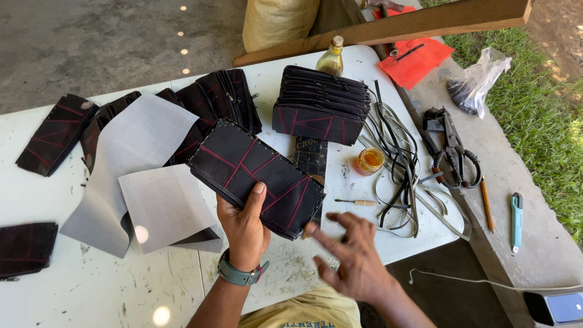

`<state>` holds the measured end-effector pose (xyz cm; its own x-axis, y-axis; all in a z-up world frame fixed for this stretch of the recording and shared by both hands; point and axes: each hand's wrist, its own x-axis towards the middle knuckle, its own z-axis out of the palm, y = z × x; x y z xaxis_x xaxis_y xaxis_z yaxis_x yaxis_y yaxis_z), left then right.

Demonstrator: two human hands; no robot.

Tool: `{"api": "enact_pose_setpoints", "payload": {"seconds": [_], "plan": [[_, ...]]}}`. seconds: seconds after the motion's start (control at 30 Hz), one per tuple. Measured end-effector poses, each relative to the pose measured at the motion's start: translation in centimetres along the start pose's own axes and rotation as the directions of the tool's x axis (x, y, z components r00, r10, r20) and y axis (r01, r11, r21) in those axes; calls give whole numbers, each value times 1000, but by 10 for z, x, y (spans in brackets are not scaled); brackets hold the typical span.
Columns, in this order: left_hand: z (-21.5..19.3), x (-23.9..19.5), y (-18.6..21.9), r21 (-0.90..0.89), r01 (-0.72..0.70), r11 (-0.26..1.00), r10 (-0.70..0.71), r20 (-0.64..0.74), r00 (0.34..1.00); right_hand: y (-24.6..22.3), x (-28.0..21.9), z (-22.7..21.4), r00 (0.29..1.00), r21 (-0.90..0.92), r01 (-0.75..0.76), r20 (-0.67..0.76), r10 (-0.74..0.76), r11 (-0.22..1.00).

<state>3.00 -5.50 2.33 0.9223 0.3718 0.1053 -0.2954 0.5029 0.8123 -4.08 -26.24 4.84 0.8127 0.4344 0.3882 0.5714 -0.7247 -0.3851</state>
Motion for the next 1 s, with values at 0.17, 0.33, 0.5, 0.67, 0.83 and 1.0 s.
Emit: {"api": "enact_pose_setpoints", "payload": {"seconds": [0.17,0.33,0.5,0.67,0.83,1.0], "plan": [[-2,-1,-2,-44,1,999,1,25,1000,-5,4,-4,997,-7,-69,-39,69,998],[0,-1,-8,-209,119,971,-126,-22,992,-11,1,-2,996,-109,63,-61,-70,992],[3,-2,-12,-370,333,867,-367,-23,930,-18,12,-5,988,-159,56,-135,-78,986],[-5,0,-17,-470,418,778,-438,72,896,-35,27,-7,977,-159,108,-164,-134,981],[-5,-7,-11,-416,484,770,-499,80,863,-28,34,-17,948,-268,-54,-317,-35,962],[-1,-12,19,-317,588,745,-584,118,803,-19,40,-37,949,-96,-16,-315,-15,995]]}}
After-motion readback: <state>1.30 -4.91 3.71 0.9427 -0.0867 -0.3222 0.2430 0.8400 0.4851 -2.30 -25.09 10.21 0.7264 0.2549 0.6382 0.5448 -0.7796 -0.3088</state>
